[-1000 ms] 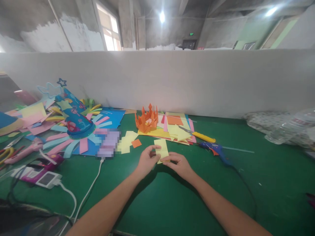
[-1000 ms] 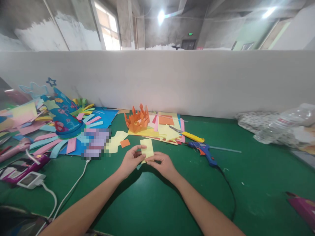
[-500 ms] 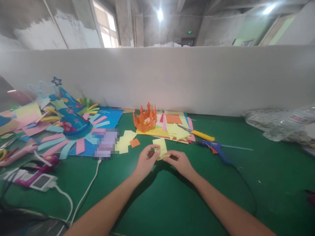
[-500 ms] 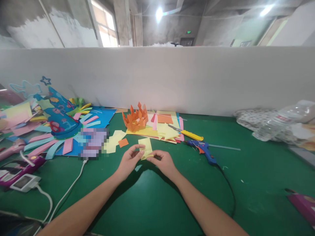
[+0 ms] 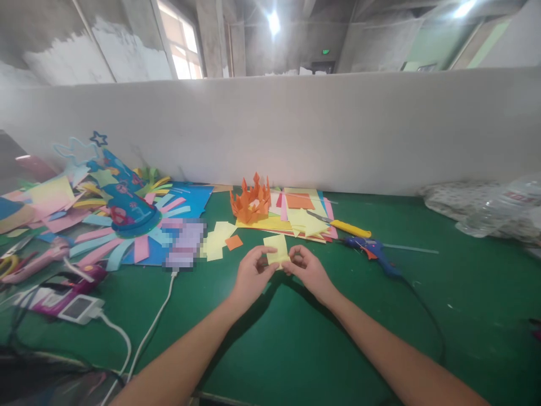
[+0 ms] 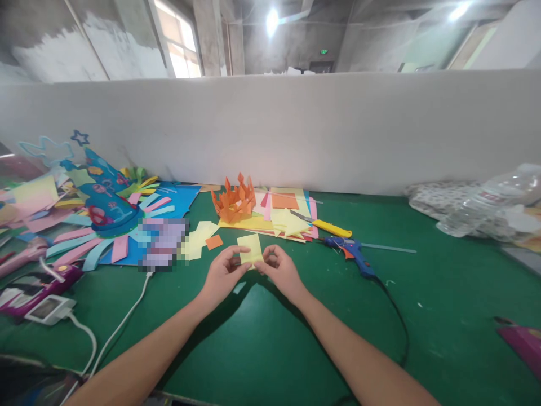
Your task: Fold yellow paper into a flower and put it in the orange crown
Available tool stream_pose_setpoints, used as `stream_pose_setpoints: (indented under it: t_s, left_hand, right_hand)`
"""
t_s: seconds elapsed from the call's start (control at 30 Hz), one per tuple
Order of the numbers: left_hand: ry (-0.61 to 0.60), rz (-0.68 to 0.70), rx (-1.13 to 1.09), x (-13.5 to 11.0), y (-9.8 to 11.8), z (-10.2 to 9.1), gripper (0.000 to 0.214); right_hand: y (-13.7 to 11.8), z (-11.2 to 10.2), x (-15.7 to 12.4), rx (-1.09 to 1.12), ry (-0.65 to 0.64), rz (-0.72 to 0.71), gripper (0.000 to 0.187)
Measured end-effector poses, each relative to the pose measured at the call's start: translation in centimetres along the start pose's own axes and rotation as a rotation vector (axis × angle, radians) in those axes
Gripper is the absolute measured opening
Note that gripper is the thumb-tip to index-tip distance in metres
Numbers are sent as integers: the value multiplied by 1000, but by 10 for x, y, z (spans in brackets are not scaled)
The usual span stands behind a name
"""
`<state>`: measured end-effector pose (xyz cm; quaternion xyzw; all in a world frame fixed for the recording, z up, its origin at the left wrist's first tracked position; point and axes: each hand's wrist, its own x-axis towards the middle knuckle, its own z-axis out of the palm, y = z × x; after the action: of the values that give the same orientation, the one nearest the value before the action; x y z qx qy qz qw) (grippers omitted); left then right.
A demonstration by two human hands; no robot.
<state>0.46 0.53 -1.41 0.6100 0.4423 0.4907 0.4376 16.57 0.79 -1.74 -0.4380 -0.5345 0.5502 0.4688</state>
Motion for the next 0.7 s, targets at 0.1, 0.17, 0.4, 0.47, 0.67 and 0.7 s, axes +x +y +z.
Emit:
stream_pose_setpoints:
  t_s: [0.1, 0.17, 0.4, 0.47, 0.67, 0.7]
  left_hand:
    - [-4, 1, -4, -1, 0, -2, 22]
    - [-4, 2, -9, -1, 0, -2, 21]
    - [14, -50, -7, -2, 1, -1, 21]
    - [13, -74, -17, -2, 1, -1, 20]
    - [11, -117, -29, -2, -1, 0, 21]
    - [11, -119, -34, -2, -1, 0, 21]
  right_hand:
    - [0, 1, 0, 21, 0, 33, 39]
    - [0, 1, 0, -2, 10, 46, 39]
    - [-1, 1, -1, -56, 29, 42, 34]
    - [-1, 1, 0, -61, 26, 39, 34]
    - [0, 1, 0, -71, 30, 25, 33]
    - [0, 1, 0, -73, 30, 24, 33]
